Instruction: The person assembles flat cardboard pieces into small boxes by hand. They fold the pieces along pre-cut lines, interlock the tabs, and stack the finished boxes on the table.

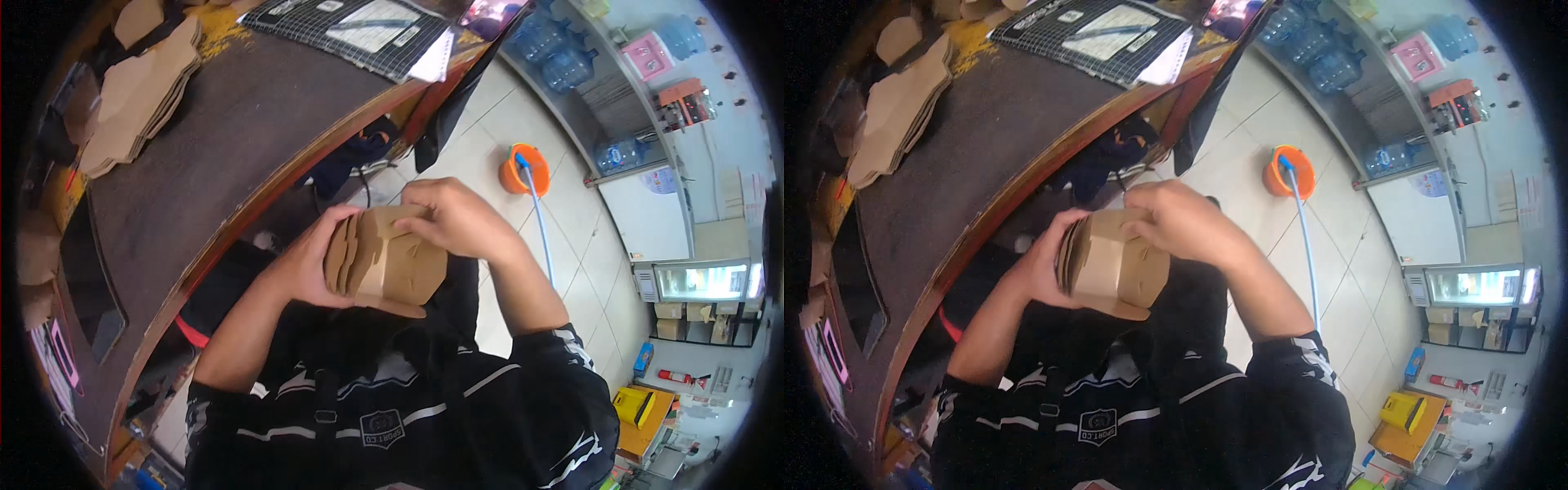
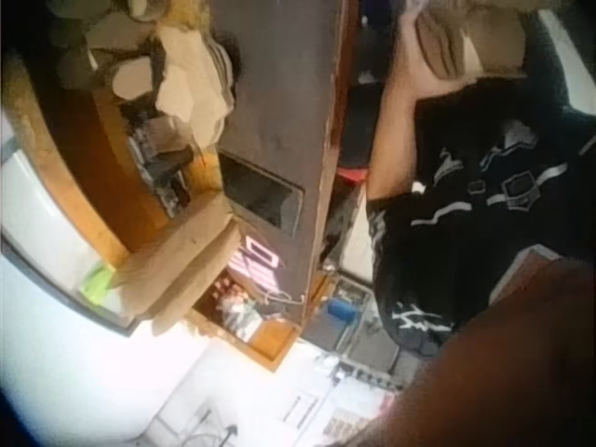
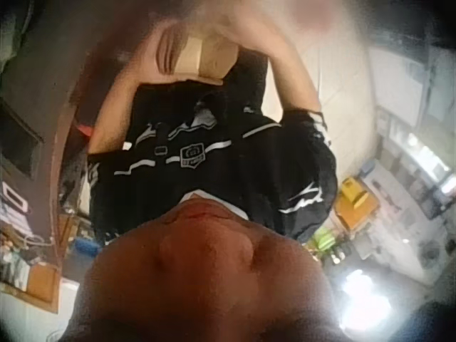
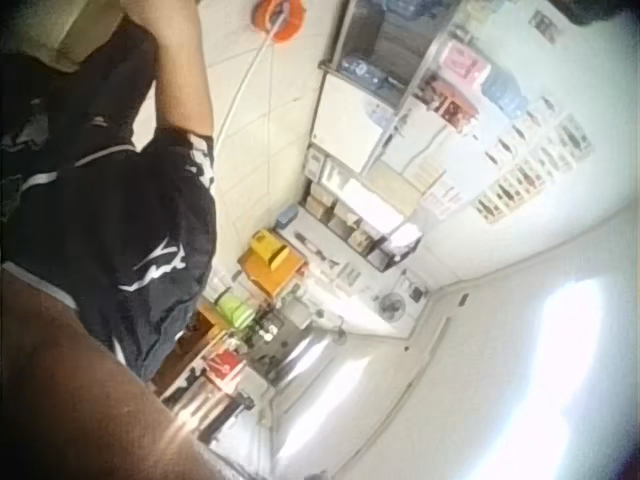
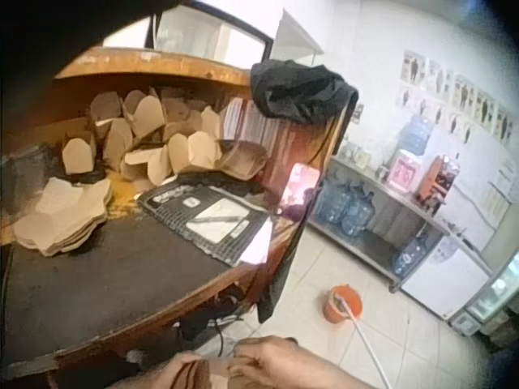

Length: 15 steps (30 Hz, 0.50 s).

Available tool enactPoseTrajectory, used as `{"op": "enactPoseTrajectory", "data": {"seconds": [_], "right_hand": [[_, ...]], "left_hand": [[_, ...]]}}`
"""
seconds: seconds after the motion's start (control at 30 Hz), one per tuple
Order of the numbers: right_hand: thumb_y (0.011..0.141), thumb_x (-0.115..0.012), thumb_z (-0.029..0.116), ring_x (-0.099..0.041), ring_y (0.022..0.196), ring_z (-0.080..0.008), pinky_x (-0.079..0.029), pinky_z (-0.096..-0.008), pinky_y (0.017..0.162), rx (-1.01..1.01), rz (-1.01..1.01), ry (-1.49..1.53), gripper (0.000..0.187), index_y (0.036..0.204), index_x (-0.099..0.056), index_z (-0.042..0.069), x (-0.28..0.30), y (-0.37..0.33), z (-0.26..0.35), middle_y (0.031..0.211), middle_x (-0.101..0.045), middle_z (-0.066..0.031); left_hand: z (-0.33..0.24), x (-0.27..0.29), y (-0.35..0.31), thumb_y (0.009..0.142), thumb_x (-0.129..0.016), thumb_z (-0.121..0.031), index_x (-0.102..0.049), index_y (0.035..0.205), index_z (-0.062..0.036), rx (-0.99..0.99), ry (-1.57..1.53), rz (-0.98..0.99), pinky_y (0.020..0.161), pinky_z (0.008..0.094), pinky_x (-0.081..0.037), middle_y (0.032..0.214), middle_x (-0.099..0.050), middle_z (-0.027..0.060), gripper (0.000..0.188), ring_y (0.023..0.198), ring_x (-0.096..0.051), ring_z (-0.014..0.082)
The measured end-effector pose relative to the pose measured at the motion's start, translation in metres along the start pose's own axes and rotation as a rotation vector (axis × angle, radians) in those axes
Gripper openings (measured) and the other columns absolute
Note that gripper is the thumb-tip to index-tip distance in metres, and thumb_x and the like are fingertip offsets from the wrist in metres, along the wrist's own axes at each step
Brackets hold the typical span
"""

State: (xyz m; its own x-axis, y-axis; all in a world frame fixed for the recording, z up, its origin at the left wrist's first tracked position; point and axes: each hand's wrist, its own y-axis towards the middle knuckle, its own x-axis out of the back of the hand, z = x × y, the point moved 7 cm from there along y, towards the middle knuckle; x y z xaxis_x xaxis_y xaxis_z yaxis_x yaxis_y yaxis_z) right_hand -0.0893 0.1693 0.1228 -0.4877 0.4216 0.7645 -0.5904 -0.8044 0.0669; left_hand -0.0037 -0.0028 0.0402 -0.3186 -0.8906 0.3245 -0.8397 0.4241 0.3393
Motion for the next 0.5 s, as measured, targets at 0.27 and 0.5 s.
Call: {"op": "enactPoseTrajectory", "data": {"seconds": [0.27,0.5], "right_hand": [[0.089,-0.078,0.014,-0.062,0.085,-0.0452,-0.050,-0.0491,0.074,0.104,0.034,-0.048,0.026,0.089,-0.057,-0.002,-0.003,0.009,0.011,0.087,-0.063,-0.0215],[0.094,-0.071,0.013,-0.064,0.105,-0.0465,-0.050,-0.0528,0.088,0.011,0.191,-0.037,0.027,0.109,-0.055,-0.002,-0.009,0.016,0.006,0.106,-0.064,-0.0233]], "left_hand": [[-0.007,0.003,0.002,0.056,-0.104,-0.030,-0.032,0.152,-0.0056,-0.001,0.055,-0.021,0.108,0.0424,-0.046,0.138,-0.055,0.0168,0.123,0.127,-0.058,0.0299],[0.001,0.009,-0.005,0.057,-0.105,-0.029,-0.032,0.154,-0.0052,0.002,-0.061,-0.082,0.113,0.0422,-0.044,0.142,-0.053,0.0167,0.124,0.132,-0.056,0.0291]]}}
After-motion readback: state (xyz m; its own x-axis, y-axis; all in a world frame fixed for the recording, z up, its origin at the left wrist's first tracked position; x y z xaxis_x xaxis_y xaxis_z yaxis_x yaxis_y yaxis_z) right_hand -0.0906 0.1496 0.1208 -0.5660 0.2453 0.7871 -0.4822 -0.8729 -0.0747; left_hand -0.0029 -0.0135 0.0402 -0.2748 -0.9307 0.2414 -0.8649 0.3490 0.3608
